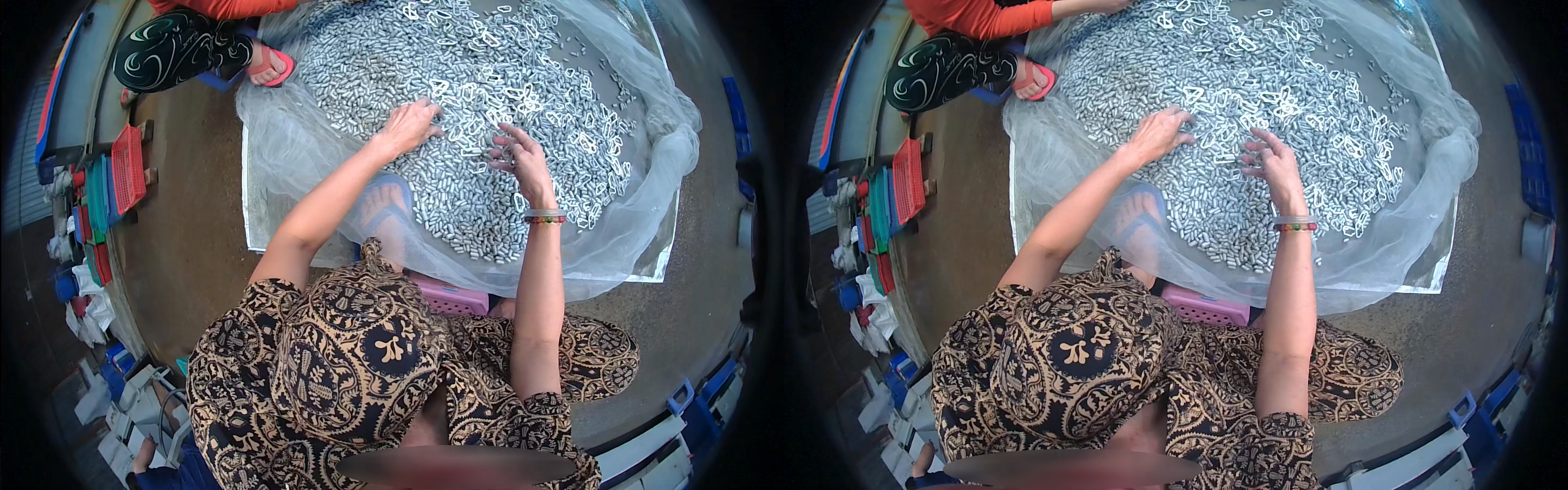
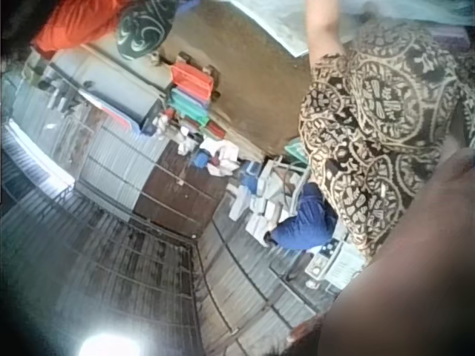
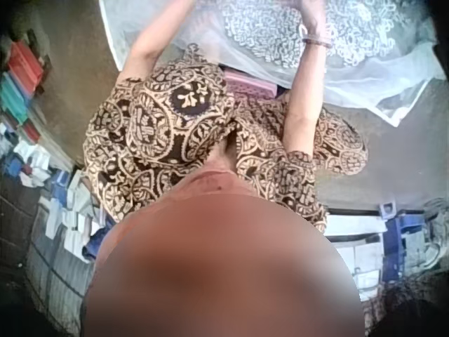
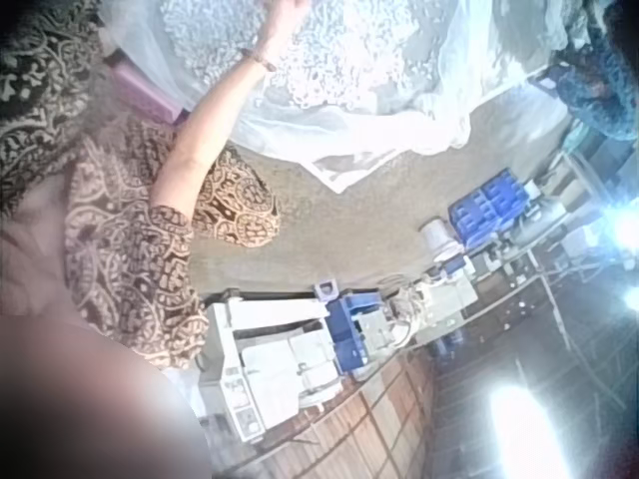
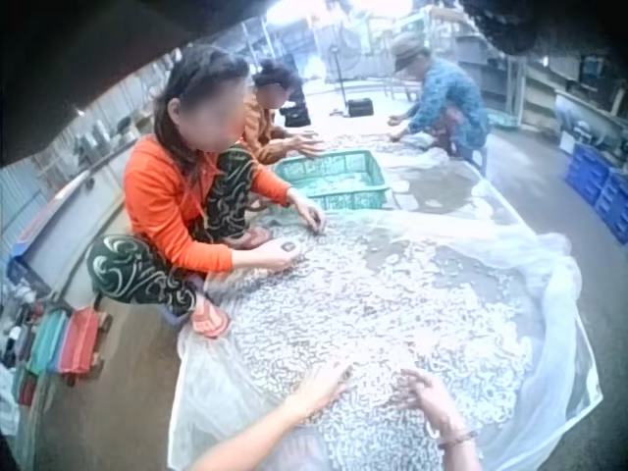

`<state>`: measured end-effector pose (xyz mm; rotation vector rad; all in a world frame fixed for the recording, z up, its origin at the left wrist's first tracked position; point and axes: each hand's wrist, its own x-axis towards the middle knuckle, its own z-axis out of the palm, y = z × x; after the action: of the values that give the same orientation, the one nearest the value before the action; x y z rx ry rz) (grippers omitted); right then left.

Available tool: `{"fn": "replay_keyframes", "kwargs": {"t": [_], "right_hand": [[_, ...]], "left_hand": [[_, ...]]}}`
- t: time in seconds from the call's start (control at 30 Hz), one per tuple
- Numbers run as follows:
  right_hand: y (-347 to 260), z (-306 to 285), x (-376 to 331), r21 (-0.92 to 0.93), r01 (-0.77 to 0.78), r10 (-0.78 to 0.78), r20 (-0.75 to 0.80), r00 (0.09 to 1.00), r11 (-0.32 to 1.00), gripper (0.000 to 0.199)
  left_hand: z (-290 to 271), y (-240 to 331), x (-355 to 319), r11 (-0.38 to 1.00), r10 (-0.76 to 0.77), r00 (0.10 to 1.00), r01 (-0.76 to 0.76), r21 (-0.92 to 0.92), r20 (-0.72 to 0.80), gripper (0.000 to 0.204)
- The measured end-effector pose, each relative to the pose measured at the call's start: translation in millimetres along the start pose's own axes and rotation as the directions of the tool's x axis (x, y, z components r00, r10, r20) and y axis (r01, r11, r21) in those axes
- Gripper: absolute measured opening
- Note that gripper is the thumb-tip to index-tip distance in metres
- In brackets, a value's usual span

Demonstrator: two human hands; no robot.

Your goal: The person sits at a low table and sorts small silver metal parts by hand, separating them into piles and occasionally placing them into green baskets. Other workers are also sorting nearby.

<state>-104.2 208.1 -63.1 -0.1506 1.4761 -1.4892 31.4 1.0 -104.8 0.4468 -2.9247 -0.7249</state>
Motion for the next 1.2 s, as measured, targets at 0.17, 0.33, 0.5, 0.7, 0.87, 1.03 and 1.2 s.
{"fn": "replay_keyframes", "kwargs": {"t": [0.17,0.33,0.5,0.7,0.87,1.03,1.2], "right_hand": [[-17.8,-2.8,-14.8,0.472,-0.077,-0.024,0.204,0.979,0.878,0.054],[-13.2,-4.9,-13.3,0.134,-0.023,0.015,0.06,0.998,0.991,0.05],[63.0,3.4,-3.0,-0.905,0.3,-0.51,0.112,0.853,0.303,0.034],[87.6,-12.3,28.1,-0.924,0.075,-0.368,-0.075,0.927,0.376,0.022],[68.7,1.1,40.9,-0.529,0.297,-0.441,-0.167,0.882,0.795,0.034],[101.5,45.6,34.7,-0.872,0.362,-0.679,0.047,0.733,0.329,0.034],[94.9,42.5,40.1,-0.728,0.337,-0.546,-0.061,0.836,0.597,0.019]], "left_hand": [[-6.5,-0.6,16.1,0.976,-0.08,0.992,0.058,-0.208,-0.098,0.026],[-40.8,10.5,19.6,0.783,-0.034,0.996,-0.021,-0.622,-0.077,0.023],[-44.0,-1.2,8.7,-0.2,-0.037,0.994,0.096,-0.975,0.106,0.016],[-41.1,-11.2,10.3,-0.499,-0.139,0.94,0.206,-0.842,0.313,0.044],[-11.4,6.4,28.4,0.864,-0.091,0.96,0.208,-0.459,0.263,0.026],[20.8,-25.8,15.3,0.981,0.19,0.98,-0.192,0.029,0.064,0.023],[0.6,-33.0,32.3,0.979,0.096,0.988,-0.072,-0.188,0.12,0.019]]}}
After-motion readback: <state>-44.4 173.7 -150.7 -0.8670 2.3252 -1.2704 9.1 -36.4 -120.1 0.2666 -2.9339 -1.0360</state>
